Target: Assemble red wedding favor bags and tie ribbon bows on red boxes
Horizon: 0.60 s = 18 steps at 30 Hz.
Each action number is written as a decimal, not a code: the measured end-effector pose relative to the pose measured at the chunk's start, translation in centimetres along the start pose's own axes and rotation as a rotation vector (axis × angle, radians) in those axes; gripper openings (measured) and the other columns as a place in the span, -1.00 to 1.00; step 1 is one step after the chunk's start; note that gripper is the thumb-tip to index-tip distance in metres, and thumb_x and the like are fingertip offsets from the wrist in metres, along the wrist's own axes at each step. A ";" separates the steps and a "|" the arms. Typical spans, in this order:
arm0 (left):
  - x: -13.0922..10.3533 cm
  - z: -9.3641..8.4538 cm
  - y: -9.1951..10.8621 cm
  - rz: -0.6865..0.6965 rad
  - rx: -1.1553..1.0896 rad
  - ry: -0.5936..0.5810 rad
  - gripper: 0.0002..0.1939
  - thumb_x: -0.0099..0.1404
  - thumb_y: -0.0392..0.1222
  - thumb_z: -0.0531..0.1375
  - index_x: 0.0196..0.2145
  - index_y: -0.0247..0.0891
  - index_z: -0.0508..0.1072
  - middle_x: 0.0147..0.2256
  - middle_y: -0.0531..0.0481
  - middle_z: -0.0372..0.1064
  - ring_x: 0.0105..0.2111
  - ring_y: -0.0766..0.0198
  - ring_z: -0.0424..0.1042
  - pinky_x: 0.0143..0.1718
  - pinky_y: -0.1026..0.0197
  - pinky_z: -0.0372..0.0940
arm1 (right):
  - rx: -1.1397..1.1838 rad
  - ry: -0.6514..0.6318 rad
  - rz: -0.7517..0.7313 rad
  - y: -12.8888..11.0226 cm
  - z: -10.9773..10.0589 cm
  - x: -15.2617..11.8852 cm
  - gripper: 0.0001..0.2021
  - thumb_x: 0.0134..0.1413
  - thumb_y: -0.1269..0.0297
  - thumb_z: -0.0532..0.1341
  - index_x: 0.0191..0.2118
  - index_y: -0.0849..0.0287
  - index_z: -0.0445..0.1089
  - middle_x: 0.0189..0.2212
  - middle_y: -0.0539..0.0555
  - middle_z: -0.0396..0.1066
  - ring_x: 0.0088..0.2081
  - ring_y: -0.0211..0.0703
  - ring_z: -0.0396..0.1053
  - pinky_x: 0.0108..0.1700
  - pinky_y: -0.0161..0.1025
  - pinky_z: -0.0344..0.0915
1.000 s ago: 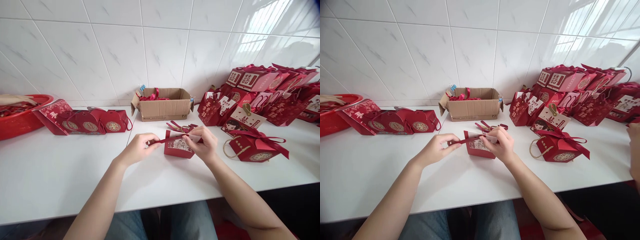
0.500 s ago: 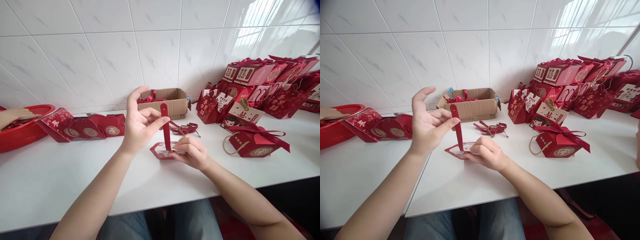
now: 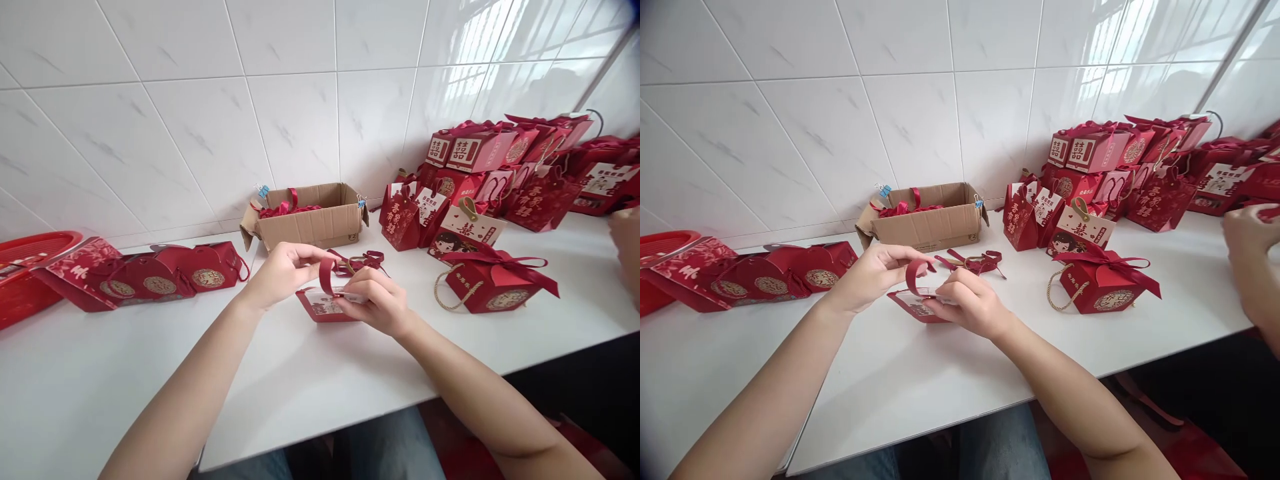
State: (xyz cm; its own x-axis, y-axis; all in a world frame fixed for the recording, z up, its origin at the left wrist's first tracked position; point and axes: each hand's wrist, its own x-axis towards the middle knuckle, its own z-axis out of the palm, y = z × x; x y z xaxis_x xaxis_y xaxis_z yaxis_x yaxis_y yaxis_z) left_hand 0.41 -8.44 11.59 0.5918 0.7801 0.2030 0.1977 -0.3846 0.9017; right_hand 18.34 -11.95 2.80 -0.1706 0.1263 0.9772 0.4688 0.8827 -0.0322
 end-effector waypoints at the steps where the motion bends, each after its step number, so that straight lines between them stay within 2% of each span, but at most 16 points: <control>1: 0.0 0.1 0.0 0.003 0.021 0.014 -0.82 0.16 -0.15 0.30 -0.26 -0.21 0.58 -0.22 -0.10 0.54 -0.20 0.13 0.51 -0.21 0.15 0.46 | -0.010 0.012 -0.001 0.1 0.0 0.1 -0.84 0.04 0.42 0.28 -0.29 0.13 0.27 -0.50 -0.01 0.31 -0.48 -0.27 0.32 -0.48 -0.31 0.36; 9: -0.8 0.7 0.5 0.040 0.032 0.004 -0.84 0.24 -0.21 0.21 -0.25 -0.19 0.59 -0.29 -0.05 0.55 -0.27 0.17 0.52 -0.27 0.17 0.47 | -0.049 0.020 0.035 0.1 -0.2 0.4 -0.84 0.04 0.39 0.29 -0.30 0.11 0.27 -0.51 -0.03 0.31 -0.46 -0.26 0.35 -0.48 -0.32 0.36; 18: -1.2 0.8 1.1 0.036 0.069 -0.027 -0.78 0.20 -0.35 0.18 -0.26 -0.17 0.60 -0.35 0.00 0.56 -0.33 0.17 0.54 -0.38 0.21 0.49 | -0.079 0.021 0.032 0.2 0.0 0.1 -0.83 0.04 0.36 0.29 -0.32 0.10 0.26 -0.50 -0.03 0.32 -0.48 -0.27 0.35 -0.51 -0.30 0.39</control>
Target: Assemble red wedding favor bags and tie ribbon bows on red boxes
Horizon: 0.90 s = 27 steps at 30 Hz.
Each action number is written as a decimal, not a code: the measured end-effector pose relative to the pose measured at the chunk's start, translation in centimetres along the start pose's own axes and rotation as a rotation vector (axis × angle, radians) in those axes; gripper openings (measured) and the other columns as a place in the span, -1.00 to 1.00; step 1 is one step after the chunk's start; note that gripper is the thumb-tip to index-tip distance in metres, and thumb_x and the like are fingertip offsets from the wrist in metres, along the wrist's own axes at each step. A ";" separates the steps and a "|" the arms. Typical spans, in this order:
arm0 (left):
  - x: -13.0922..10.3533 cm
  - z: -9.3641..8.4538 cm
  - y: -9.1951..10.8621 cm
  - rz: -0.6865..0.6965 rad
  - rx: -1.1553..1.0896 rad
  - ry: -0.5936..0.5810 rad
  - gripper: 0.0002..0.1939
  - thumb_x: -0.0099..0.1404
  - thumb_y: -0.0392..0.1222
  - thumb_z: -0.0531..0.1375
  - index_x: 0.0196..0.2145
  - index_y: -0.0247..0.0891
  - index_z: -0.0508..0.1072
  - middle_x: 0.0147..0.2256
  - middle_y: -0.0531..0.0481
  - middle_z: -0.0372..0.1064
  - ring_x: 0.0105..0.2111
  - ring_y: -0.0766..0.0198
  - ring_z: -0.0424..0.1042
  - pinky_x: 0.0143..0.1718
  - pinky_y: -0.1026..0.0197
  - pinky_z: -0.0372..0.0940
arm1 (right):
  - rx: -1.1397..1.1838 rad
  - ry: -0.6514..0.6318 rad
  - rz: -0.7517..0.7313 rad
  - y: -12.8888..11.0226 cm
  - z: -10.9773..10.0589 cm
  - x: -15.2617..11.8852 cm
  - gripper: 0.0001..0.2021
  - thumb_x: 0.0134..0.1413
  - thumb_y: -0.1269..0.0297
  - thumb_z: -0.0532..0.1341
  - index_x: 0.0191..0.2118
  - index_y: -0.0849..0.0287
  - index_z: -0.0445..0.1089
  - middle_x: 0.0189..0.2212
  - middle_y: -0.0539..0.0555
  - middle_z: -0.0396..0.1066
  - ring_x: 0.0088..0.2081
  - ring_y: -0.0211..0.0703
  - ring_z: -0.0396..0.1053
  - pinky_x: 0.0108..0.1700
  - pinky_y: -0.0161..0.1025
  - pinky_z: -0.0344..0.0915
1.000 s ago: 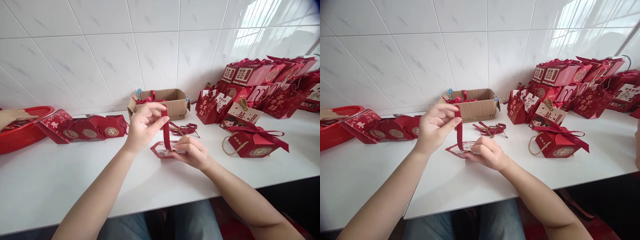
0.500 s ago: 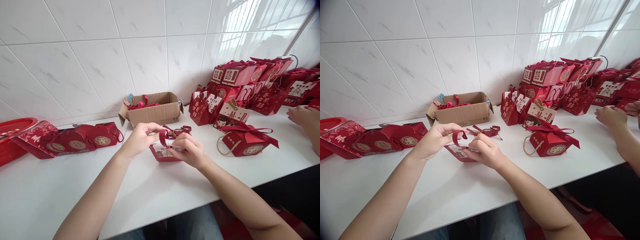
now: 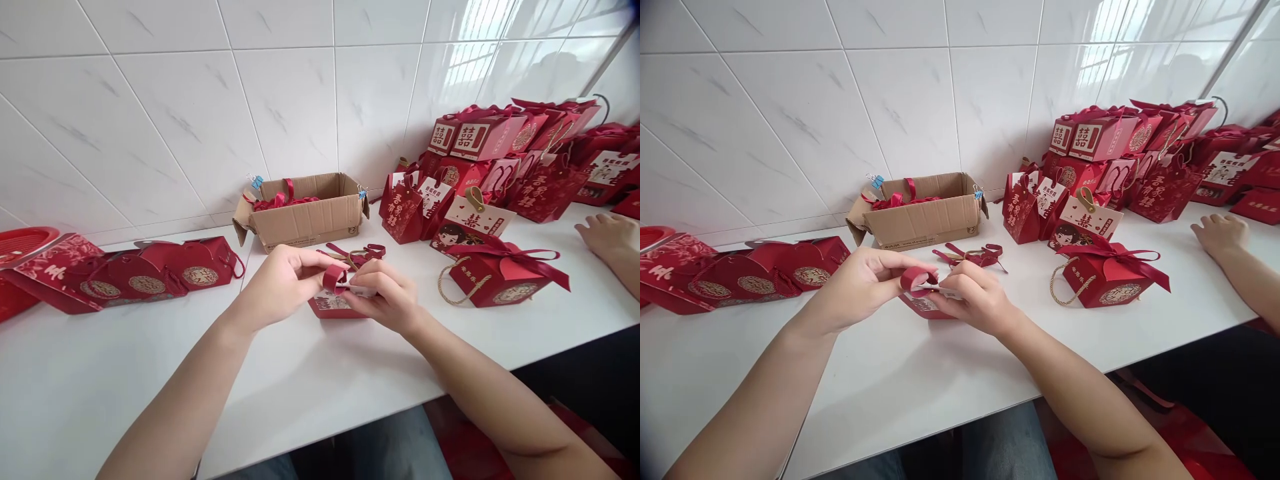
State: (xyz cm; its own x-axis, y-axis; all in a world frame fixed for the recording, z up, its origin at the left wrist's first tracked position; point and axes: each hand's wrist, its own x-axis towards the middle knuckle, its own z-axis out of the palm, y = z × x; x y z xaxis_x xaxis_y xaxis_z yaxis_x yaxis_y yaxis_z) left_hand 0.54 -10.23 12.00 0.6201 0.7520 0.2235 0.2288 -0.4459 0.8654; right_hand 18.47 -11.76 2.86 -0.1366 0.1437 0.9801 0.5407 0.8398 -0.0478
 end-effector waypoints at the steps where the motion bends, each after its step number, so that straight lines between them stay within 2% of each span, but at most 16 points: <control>1: 0.0 0.0 0.0 0.001 -0.002 -0.003 -0.77 0.21 -0.35 0.18 -0.25 -0.17 0.60 -0.35 0.00 0.56 -0.33 0.17 0.54 -0.38 0.21 0.50 | 0.007 -0.001 -0.001 0.0 0.0 0.0 -0.82 0.03 0.38 0.30 -0.32 0.11 0.26 -0.50 -0.03 0.32 -0.47 -0.27 0.35 -0.50 -0.30 0.39; 11: 0.0 0.1 -0.2 0.034 0.011 -0.020 -0.76 0.19 -0.40 0.16 -0.29 -0.19 0.59 -0.33 0.00 0.55 -0.33 0.17 0.55 -0.37 0.19 0.51 | 0.035 -0.005 0.022 -0.2 0.0 0.4 -0.85 0.06 0.40 0.27 -0.33 0.12 0.26 -0.51 -0.03 0.29 -0.48 -0.30 0.32 -0.49 -0.33 0.38; 18: -1.0 -0.7 0.5 0.110 0.199 -0.109 -0.66 0.16 -0.43 0.16 -0.13 -0.15 0.44 -0.11 0.02 0.44 -0.12 0.20 0.48 -0.19 0.23 0.47 | 0.025 0.009 0.024 0.0 0.1 -0.1 -0.83 0.03 0.42 0.30 -0.30 0.13 0.27 -0.49 -0.03 0.29 -0.48 -0.30 0.32 -0.50 -0.33 0.34; 23: -0.7 -1.0 0.2 0.111 0.233 -0.153 -0.80 0.24 -0.32 0.16 -0.16 -0.16 0.39 -0.12 0.05 0.41 -0.14 0.28 0.47 -0.12 0.25 0.43 | 0.014 -0.010 0.030 -0.2 -0.1 0.1 -0.86 0.04 0.46 0.28 -0.32 0.15 0.30 -0.52 -0.02 0.31 -0.51 -0.29 0.33 -0.53 -0.32 0.33; 27: -0.3 -1.3 -0.3 0.141 0.248 -0.166 -0.90 0.25 -0.28 0.18 -0.24 -0.19 0.41 -0.22 0.06 0.43 -0.20 0.31 0.47 -0.10 0.24 0.41 | 0.045 -0.020 0.030 -0.6 -0.2 0.3 -0.86 0.02 0.44 0.30 -0.32 0.15 0.32 -0.53 0.00 0.36 -0.51 -0.26 0.36 -0.54 -0.31 0.35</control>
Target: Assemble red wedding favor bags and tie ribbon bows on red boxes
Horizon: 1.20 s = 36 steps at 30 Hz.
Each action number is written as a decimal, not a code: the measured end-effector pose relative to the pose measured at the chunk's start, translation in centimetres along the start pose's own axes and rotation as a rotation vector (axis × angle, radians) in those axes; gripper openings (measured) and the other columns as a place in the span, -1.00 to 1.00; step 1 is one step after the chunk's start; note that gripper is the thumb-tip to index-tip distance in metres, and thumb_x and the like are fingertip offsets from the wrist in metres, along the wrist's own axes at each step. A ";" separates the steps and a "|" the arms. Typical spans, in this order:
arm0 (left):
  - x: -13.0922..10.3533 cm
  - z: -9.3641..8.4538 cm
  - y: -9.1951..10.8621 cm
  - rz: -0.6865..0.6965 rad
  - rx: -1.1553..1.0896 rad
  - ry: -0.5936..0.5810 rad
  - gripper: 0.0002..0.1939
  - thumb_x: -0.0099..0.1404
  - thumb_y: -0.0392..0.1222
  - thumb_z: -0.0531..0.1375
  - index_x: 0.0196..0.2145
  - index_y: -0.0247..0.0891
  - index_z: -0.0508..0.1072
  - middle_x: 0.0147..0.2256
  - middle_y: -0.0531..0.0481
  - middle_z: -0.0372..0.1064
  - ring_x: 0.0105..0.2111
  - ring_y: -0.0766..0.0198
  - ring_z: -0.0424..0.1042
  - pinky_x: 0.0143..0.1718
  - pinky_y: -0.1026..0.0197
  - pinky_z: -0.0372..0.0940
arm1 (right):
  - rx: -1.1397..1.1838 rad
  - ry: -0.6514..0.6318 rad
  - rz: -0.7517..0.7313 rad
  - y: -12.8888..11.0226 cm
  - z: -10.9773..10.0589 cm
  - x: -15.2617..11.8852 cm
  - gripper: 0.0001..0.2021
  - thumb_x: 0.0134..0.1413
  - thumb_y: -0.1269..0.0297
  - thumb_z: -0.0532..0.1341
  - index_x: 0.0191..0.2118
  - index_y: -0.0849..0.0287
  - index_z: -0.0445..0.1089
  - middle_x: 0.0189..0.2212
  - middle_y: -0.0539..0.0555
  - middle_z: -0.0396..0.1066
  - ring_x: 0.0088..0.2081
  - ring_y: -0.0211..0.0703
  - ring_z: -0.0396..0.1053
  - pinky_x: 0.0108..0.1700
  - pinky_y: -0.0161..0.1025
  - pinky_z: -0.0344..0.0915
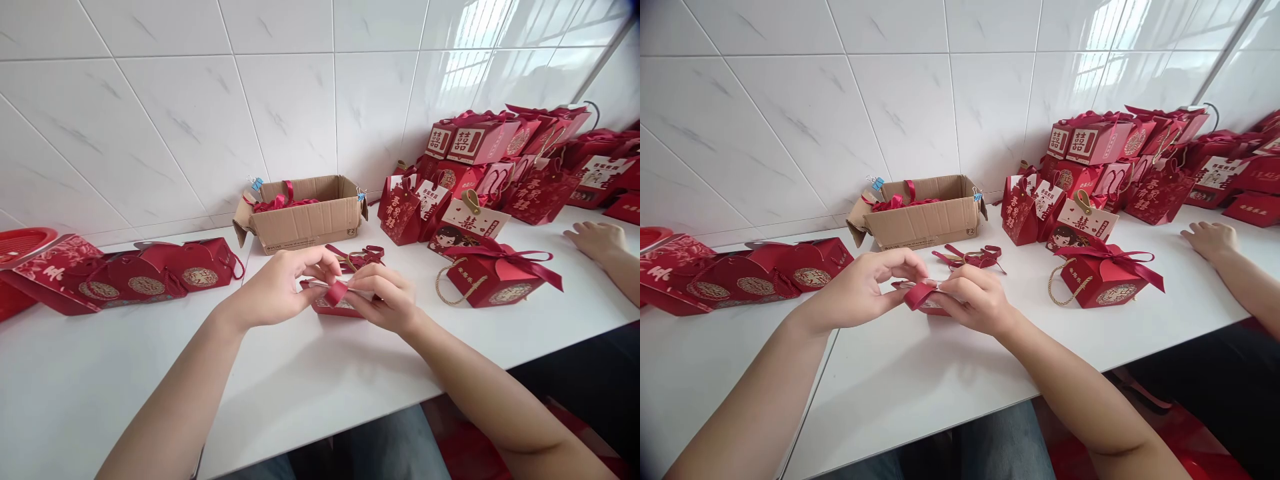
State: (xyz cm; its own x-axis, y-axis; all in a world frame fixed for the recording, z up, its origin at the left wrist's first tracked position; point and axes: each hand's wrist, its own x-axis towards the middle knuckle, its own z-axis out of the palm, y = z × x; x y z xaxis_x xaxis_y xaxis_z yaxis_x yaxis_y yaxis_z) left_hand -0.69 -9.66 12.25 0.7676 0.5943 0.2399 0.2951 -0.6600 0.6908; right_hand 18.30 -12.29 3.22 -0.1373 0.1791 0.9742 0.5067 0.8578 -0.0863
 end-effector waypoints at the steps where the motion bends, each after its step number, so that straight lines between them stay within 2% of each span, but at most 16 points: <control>1: 0.0 -0.1 -0.1 0.010 0.008 -0.008 -0.92 0.25 -0.27 0.19 -0.26 -0.20 0.41 -0.25 0.07 0.44 -0.23 0.32 0.47 -0.11 0.25 0.41 | 0.013 -0.003 0.006 -0.1 0.0 0.0 -0.86 0.02 0.42 0.31 -0.32 0.15 0.33 -0.53 0.00 0.37 -0.51 -0.26 0.36 -0.54 -0.31 0.35; 6: -0.2 -0.4 0.0 0.007 0.011 -0.057 -0.96 0.26 -0.27 0.17 -0.31 -0.21 0.43 -0.31 0.08 0.47 -0.29 0.33 0.48 -0.21 0.27 0.41 | 0.059 -0.036 0.059 -0.3 0.0 0.4 -0.85 0.03 0.38 0.31 -0.24 0.17 0.37 -0.46 0.07 0.44 -0.44 -0.22 0.43 -0.47 -0.28 0.41; 10: -0.3 -0.5 0.0 0.015 0.019 -0.078 -0.94 0.27 -0.30 0.15 -0.32 -0.22 0.43 -0.36 0.09 0.47 -0.36 0.36 0.46 -0.32 0.31 0.40 | 0.072 -0.075 -0.013 -0.1 0.0 0.4 -0.79 0.05 0.41 0.28 -0.15 0.18 0.38 -0.36 0.13 0.49 -0.34 -0.17 0.47 -0.37 -0.25 0.47; 15: -0.3 -0.5 -0.1 0.022 0.057 -0.072 -0.91 0.26 -0.34 0.15 -0.33 -0.22 0.44 -0.38 0.10 0.47 -0.38 0.38 0.45 -0.34 0.34 0.37 | 0.063 -0.084 -0.047 0.0 0.1 0.1 -0.79 0.02 0.46 0.29 -0.17 0.22 0.40 -0.34 0.17 0.49 -0.34 -0.17 0.47 -0.34 -0.25 0.47; 23: -0.3 -0.5 -0.2 0.007 0.036 -0.093 -0.93 0.27 -0.29 0.15 -0.29 -0.19 0.42 -0.34 0.10 0.46 -0.32 0.35 0.48 -0.30 0.31 0.39 | 0.150 -0.143 0.106 -0.4 0.0 0.4 -0.82 0.06 0.41 0.24 -0.17 0.17 0.39 -0.38 0.10 0.41 -0.36 -0.21 0.41 -0.39 -0.24 0.42; 30: -0.3 -0.5 -0.3 -0.040 0.048 -0.067 -0.93 0.25 -0.31 0.16 -0.28 -0.19 0.38 -0.34 0.09 0.44 -0.32 0.34 0.48 -0.30 0.30 0.39 | 0.061 -0.047 0.050 -0.6 0.4 0.0 -0.83 0.07 0.43 0.27 -0.18 0.17 0.44 -0.43 0.06 0.42 -0.41 -0.26 0.41 -0.45 -0.30 0.42; 36: -0.2 -0.5 -0.5 -0.041 0.050 -0.053 -0.95 0.25 -0.29 0.16 -0.29 -0.21 0.38 -0.38 0.07 0.45 -0.35 0.32 0.48 -0.29 0.26 0.40 | 0.041 0.012 0.080 -0.8 0.7 -0.1 -0.80 0.04 0.45 0.29 -0.16 0.15 0.46 -0.41 0.05 0.43 -0.40 -0.26 0.43 -0.41 -0.30 0.47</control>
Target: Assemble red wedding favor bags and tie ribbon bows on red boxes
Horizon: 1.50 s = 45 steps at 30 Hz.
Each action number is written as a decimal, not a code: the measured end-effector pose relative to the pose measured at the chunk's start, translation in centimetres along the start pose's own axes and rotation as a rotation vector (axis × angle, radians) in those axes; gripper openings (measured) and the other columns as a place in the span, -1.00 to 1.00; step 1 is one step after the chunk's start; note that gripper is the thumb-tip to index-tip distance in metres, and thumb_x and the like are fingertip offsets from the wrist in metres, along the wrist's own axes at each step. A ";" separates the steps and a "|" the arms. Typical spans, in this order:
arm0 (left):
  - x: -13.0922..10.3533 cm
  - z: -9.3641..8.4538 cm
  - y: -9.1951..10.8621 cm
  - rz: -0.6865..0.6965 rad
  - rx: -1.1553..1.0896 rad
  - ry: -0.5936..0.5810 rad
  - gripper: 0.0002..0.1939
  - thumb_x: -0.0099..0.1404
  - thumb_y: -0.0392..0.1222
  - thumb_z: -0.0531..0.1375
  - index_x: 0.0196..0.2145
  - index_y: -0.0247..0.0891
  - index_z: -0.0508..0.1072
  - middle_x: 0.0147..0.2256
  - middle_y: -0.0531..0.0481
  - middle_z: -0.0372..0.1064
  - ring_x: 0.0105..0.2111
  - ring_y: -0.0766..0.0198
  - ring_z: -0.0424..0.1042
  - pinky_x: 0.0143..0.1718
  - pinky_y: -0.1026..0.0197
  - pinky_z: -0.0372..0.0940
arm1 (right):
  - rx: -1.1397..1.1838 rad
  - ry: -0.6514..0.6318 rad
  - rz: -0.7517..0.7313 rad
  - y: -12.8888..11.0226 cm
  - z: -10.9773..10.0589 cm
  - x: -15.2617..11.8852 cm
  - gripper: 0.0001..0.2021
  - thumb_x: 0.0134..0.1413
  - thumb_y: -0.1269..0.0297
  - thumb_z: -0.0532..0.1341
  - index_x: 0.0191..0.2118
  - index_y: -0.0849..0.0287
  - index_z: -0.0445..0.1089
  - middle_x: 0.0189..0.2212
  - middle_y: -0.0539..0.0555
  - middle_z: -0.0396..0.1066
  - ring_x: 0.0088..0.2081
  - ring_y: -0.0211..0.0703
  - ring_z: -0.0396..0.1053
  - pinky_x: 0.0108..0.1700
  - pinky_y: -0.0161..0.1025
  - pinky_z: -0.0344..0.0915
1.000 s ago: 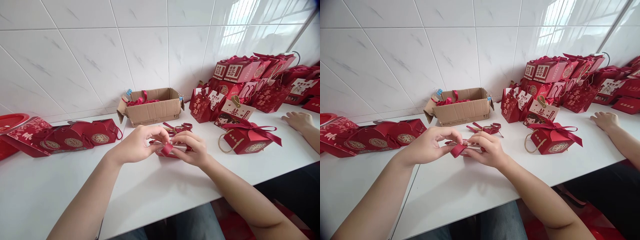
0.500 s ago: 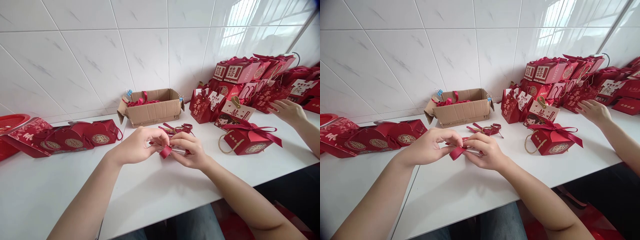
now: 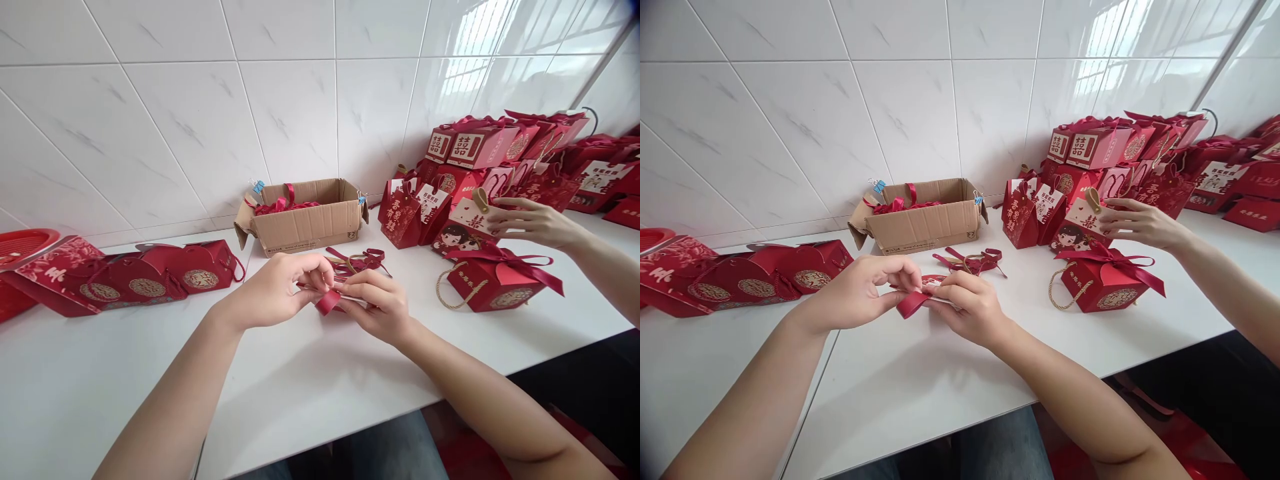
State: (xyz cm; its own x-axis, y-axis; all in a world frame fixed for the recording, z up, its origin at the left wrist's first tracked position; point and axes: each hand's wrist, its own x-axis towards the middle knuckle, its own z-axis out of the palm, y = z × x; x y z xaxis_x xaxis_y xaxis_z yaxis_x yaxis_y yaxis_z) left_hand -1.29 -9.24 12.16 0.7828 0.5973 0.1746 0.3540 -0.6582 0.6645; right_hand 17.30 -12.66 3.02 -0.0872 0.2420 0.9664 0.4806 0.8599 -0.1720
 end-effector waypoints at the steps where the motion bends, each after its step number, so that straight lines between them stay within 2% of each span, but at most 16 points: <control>1: 0.0 0.0 0.0 0.002 -0.007 -0.001 -0.95 0.25 -0.29 0.16 -0.29 -0.22 0.38 -0.38 0.07 0.45 -0.35 0.32 0.48 -0.29 0.25 0.40 | 0.000 0.000 0.014 -0.1 0.0 0.0 -0.79 0.04 0.45 0.29 -0.16 0.14 0.46 -0.40 0.05 0.44 -0.40 -0.25 0.44 -0.40 -0.30 0.48; 6: 0.0 0.0 0.3 0.017 -0.025 -0.010 -0.96 0.27 -0.26 0.15 -0.30 -0.23 0.38 -0.38 0.05 0.45 -0.38 0.32 0.47 -0.32 0.25 0.39 | -0.009 -0.012 0.051 -0.3 -0.1 0.1 -0.82 0.03 0.45 0.29 -0.20 0.15 0.43 -0.40 0.07 0.43 -0.40 -0.23 0.42 -0.42 -0.28 0.49; 11: 0.0 0.1 0.2 0.027 -0.029 -0.002 -0.95 0.29 -0.25 0.13 -0.28 -0.22 0.37 -0.35 0.04 0.43 -0.36 0.33 0.47 -0.27 0.24 0.41 | -0.018 0.006 -0.023 0.0 0.0 0.1 -0.85 0.04 0.46 0.28 -0.24 0.14 0.40 -0.43 0.05 0.42 -0.39 -0.22 0.43 -0.41 -0.27 0.48; 17: 0.0 0.3 0.0 0.091 0.112 -0.006 -0.78 0.27 -0.23 0.14 -0.12 -0.15 0.46 0.02 -0.08 0.34 -0.08 0.19 0.43 -0.18 0.21 0.43 | -0.002 -0.023 -0.065 0.4 0.1 -0.1 -0.84 0.05 0.48 0.27 -0.23 0.16 0.38 -0.42 0.06 0.42 -0.35 -0.20 0.45 -0.35 -0.26 0.49; 21: 0.0 0.4 0.3 0.118 0.176 0.016 -0.80 0.30 -0.30 0.10 -0.23 -0.16 0.52 -0.04 -0.03 0.42 -0.08 0.21 0.43 -0.13 0.22 0.41 | -0.010 -0.032 -0.054 0.4 0.0 -0.1 -0.86 0.07 0.45 0.25 -0.23 0.13 0.37 -0.41 0.05 0.40 -0.38 -0.22 0.44 -0.38 -0.25 0.48; 26: 0.2 0.6 0.5 0.133 0.179 0.071 -0.83 0.28 -0.31 0.11 -0.36 -0.20 0.50 -0.03 0.00 0.44 -0.07 0.20 0.44 -0.10 0.20 0.39 | -0.017 -0.014 -0.016 0.2 -0.4 0.3 -0.88 0.06 0.47 0.24 -0.27 0.13 0.37 -0.44 0.04 0.39 -0.42 -0.23 0.41 -0.44 -0.26 0.44; 29: 0.3 0.9 0.4 0.119 0.153 0.103 -0.83 0.28 -0.29 0.11 -0.41 -0.21 0.48 -0.06 0.00 0.45 -0.11 0.21 0.45 -0.16 0.22 0.40 | -0.007 -0.019 0.019 0.3 -0.5 0.4 -0.89 0.05 0.48 0.24 -0.30 0.14 0.37 -0.44 0.05 0.39 -0.43 -0.23 0.40 -0.46 -0.27 0.41; 33: 1.0 1.9 -0.2 0.056 0.092 0.219 -0.87 0.27 -0.19 0.15 -0.33 -0.23 0.49 -0.15 -0.05 0.49 -0.26 0.23 0.46 -0.31 0.23 0.38 | 0.022 0.010 0.153 1.2 -0.7 0.6 -0.94 0.04 0.39 0.28 -0.40 0.13 0.38 -0.51 0.01 0.37 -0.47 -0.24 0.36 -0.45 -0.25 0.35; 36: 1.9 2.6 -1.2 -0.030 -0.032 0.305 -0.83 0.24 -0.13 0.19 -0.27 -0.25 0.50 -0.23 -0.07 0.50 -0.27 0.21 0.46 -0.28 0.19 0.39 | 0.081 -0.041 0.398 1.9 -1.0 0.8 -0.86 0.01 0.27 0.32 -0.46 0.15 0.37 -0.53 -0.01 0.37 -0.46 -0.25 0.35 -0.40 -0.26 0.33; 39: 2.6 3.1 -2.3 -0.100 -0.177 0.323 -0.78 0.20 -0.08 0.23 -0.28 -0.28 0.50 -0.25 -0.09 0.50 -0.25 0.18 0.47 -0.25 0.15 0.39 | 0.193 -0.072 0.606 1.9 -1.0 0.9 -0.85 0.00 0.24 0.33 -0.37 0.16 0.38 -0.41 0.01 0.44 -0.35 -0.24 0.41 -0.29 -0.26 0.38; 42: 2.8 3.2 -2.9 -0.100 -0.299 0.291 -0.74 0.19 -0.07 0.25 -0.21 -0.27 0.47 -0.19 -0.10 0.48 -0.21 0.18 0.47 -0.20 0.12 0.39 | 0.243 -0.033 0.637 1.7 -0.9 0.8 -0.80 -0.02 0.25 0.34 -0.27 0.15 0.37 -0.30 0.05 0.46 -0.24 -0.20 0.44 -0.18 -0.23 0.40; 45: 2.9 3.3 -3.1 -0.068 -0.321 0.278 -0.75 0.21 -0.09 0.23 -0.19 -0.26 0.47 -0.16 -0.10 0.47 -0.18 0.18 0.46 -0.16 0.10 0.38 | 0.211 0.040 0.608 1.6 -0.6 0.5 -0.79 -0.02 0.26 0.33 -0.25 0.13 0.35 -0.30 0.04 0.45 -0.24 -0.20 0.43 -0.19 -0.23 0.41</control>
State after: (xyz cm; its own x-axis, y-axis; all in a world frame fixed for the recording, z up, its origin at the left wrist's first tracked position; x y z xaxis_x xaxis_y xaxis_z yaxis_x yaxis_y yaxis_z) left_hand 1.58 -7.00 8.24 0.5797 0.7643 0.2826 0.1884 -0.4631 0.8661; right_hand 18.55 -11.49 3.31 0.1812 0.7008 0.6899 0.2516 0.6451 -0.7214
